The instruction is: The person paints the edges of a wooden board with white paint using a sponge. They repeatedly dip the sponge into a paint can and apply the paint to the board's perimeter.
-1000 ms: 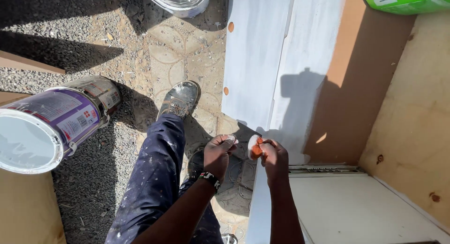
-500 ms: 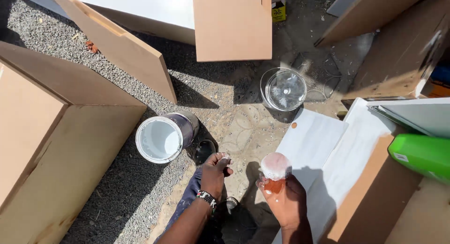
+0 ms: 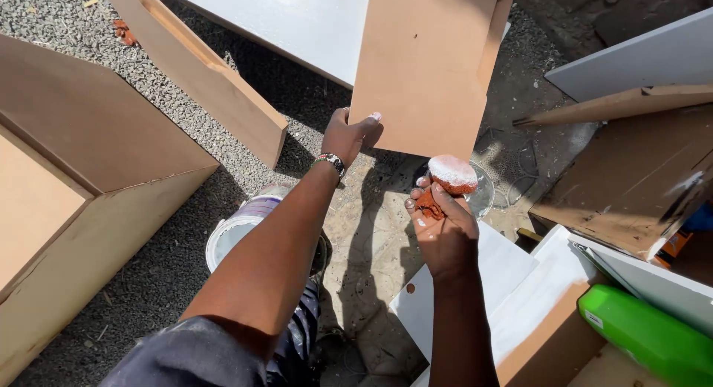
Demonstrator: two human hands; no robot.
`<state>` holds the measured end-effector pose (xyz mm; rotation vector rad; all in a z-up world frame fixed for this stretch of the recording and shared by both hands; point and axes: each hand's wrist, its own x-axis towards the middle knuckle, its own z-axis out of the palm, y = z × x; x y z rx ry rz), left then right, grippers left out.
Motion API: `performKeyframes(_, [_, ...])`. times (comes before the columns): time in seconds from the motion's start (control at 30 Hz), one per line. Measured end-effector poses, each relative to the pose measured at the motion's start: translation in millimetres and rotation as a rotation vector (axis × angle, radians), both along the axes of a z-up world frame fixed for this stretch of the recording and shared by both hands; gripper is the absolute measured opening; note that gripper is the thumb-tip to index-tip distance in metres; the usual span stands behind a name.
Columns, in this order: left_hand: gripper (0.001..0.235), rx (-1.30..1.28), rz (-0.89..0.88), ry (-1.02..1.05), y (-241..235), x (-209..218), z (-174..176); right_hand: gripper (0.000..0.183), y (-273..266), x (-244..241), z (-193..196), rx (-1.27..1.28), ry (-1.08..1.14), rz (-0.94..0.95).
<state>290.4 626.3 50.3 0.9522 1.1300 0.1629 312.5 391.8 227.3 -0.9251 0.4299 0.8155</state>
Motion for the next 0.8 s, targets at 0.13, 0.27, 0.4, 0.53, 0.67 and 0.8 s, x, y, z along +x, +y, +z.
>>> performKeyframes(0.13, [0.048,-0.272,0.216,-0.182,0,9,-12,0.044,5,-23,1,-0.134,-0.032,-0.061])
performKeyframes(0.27, [0.054,-0.352,-0.242,-0.167,-10,1,55,0.041,-23,-51,2,-0.183,-0.036,-0.137])
performKeyframes(0.4, [0.070,-0.507,-0.168,-0.375,-38,-15,77,0.042,-63,-73,-7,-0.218,-0.104,-0.219])
performKeyframes(0.53, [0.094,-0.496,-0.194,-0.403,-81,-83,131,0.065,-39,-90,61,-0.586,-0.154,-0.382])
performKeyframes(0.67, [0.091,-0.512,-0.142,-0.428,-148,-164,176,0.030,-54,-127,85,-0.712,-0.288,-0.560])
performKeyframes(0.8, [0.099,-0.610,-0.004,-0.572,-225,-245,239,0.025,-111,-165,84,-0.581,-0.125,-0.666])
